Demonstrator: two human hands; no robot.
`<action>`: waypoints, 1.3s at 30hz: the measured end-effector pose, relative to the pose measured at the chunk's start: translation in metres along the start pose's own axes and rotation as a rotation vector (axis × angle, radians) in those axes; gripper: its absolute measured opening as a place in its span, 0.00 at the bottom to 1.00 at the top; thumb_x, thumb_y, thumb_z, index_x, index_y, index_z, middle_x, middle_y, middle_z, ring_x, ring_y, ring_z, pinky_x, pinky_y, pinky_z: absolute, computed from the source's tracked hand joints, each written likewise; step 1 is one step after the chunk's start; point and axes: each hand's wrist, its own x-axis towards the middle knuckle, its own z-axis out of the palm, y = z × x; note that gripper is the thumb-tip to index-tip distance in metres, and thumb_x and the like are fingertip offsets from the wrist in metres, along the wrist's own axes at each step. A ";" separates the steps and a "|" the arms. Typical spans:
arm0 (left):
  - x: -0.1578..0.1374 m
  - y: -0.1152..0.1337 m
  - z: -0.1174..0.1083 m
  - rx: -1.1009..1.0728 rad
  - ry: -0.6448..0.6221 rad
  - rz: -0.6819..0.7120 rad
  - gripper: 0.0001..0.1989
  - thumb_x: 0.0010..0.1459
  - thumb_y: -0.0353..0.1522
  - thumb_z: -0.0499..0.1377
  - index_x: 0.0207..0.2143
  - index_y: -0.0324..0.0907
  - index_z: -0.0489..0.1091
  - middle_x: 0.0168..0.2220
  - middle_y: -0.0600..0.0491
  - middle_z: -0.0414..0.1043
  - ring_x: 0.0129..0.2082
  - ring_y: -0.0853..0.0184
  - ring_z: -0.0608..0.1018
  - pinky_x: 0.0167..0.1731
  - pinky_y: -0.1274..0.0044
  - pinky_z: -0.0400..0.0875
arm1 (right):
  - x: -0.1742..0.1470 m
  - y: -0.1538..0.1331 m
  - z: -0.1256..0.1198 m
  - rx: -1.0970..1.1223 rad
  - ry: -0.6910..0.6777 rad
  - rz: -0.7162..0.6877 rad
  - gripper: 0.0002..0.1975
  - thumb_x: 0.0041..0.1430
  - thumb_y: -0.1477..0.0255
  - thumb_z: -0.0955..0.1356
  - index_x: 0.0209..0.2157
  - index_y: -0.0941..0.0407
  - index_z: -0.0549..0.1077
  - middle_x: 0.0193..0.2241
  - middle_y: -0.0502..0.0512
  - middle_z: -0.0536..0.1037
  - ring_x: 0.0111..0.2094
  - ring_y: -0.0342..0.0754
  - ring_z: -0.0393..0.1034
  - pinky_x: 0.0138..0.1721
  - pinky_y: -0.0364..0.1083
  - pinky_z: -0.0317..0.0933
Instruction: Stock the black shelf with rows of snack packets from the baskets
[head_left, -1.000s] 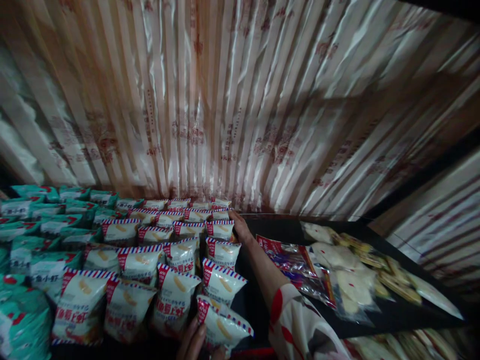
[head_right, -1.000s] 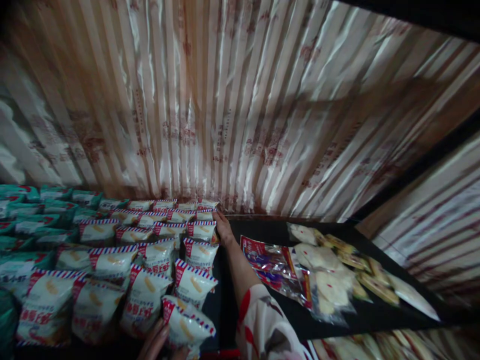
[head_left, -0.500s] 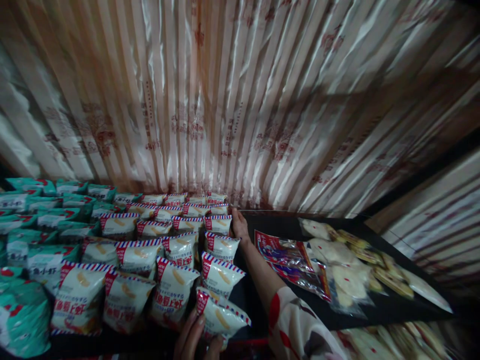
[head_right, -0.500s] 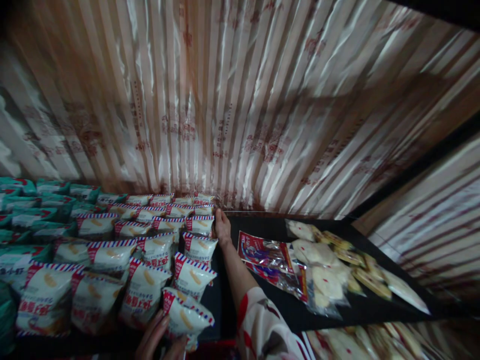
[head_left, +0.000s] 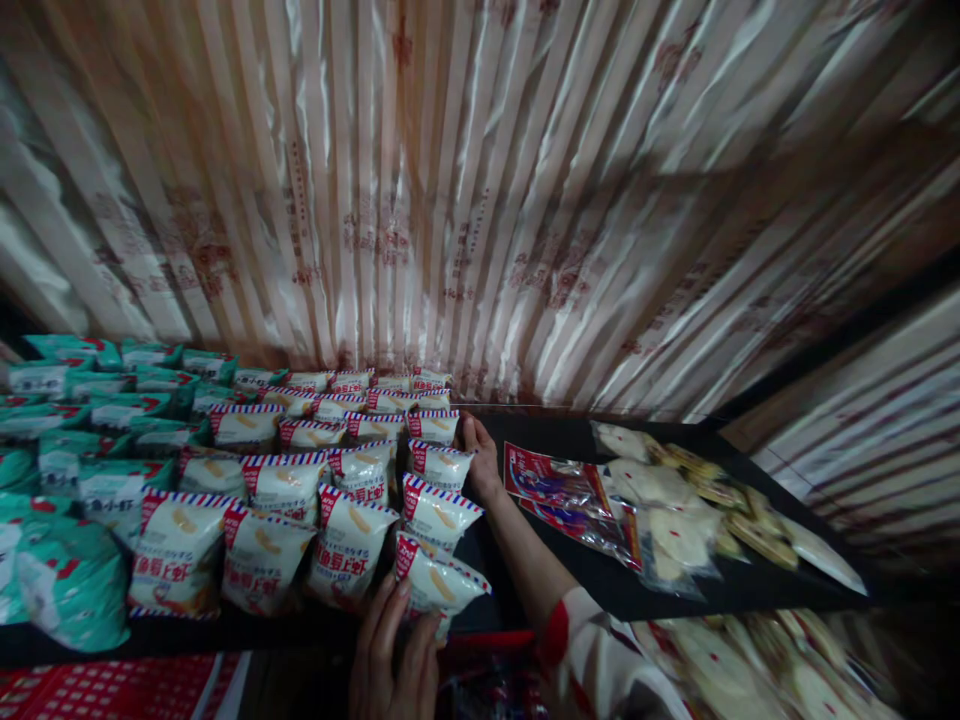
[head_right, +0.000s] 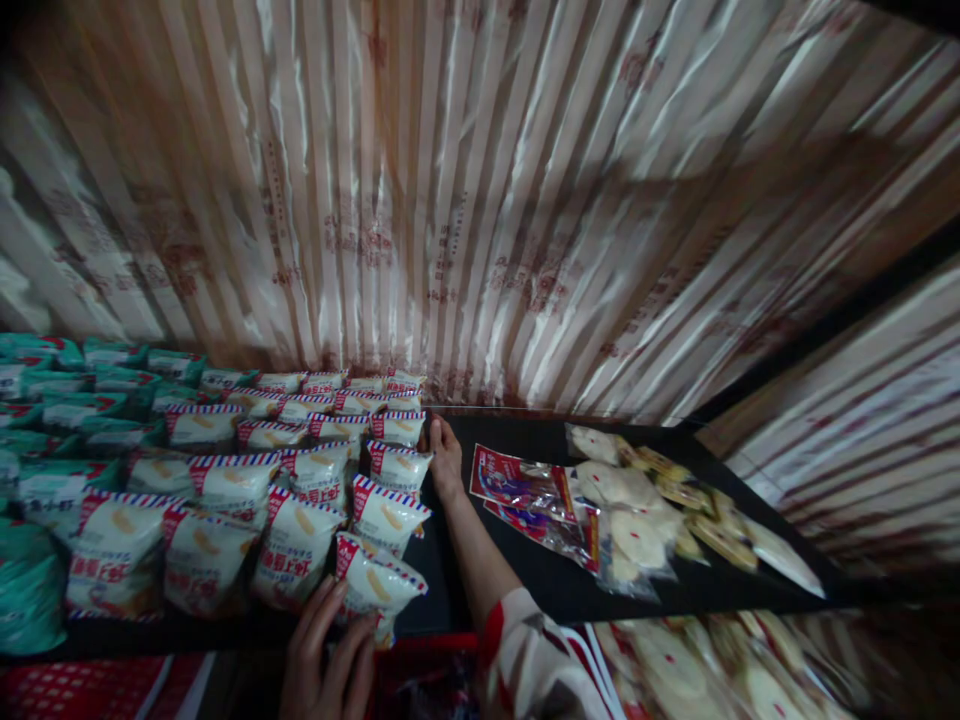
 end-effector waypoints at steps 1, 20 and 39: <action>0.000 0.001 -0.002 -0.003 -0.008 -0.010 0.13 0.54 0.22 0.57 0.41 0.43 0.71 0.50 0.47 0.64 0.56 0.60 0.66 0.51 0.72 0.67 | -0.008 -0.002 -0.003 0.004 0.013 0.003 0.27 0.50 0.50 0.66 0.45 0.55 0.73 0.39 0.56 0.79 0.41 0.52 0.72 0.41 0.49 0.65; 0.006 0.011 -0.009 0.052 -0.121 -0.015 0.16 0.58 0.26 0.54 0.49 0.42 0.68 0.54 0.44 0.60 0.56 0.60 0.65 0.49 0.70 0.68 | -0.105 -0.019 -0.027 0.008 0.090 0.178 0.25 0.52 0.50 0.65 0.39 0.56 0.76 0.39 0.57 0.78 0.41 0.53 0.71 0.38 0.47 0.65; 0.002 0.011 -0.005 0.119 -0.287 0.008 0.26 0.58 0.22 0.49 0.59 0.43 0.58 0.60 0.43 0.54 0.61 0.56 0.57 0.52 0.65 0.66 | -0.117 -0.028 -0.011 0.023 -0.105 0.104 0.23 0.50 0.57 0.69 0.45 0.54 0.70 0.41 0.56 0.77 0.41 0.52 0.71 0.41 0.47 0.65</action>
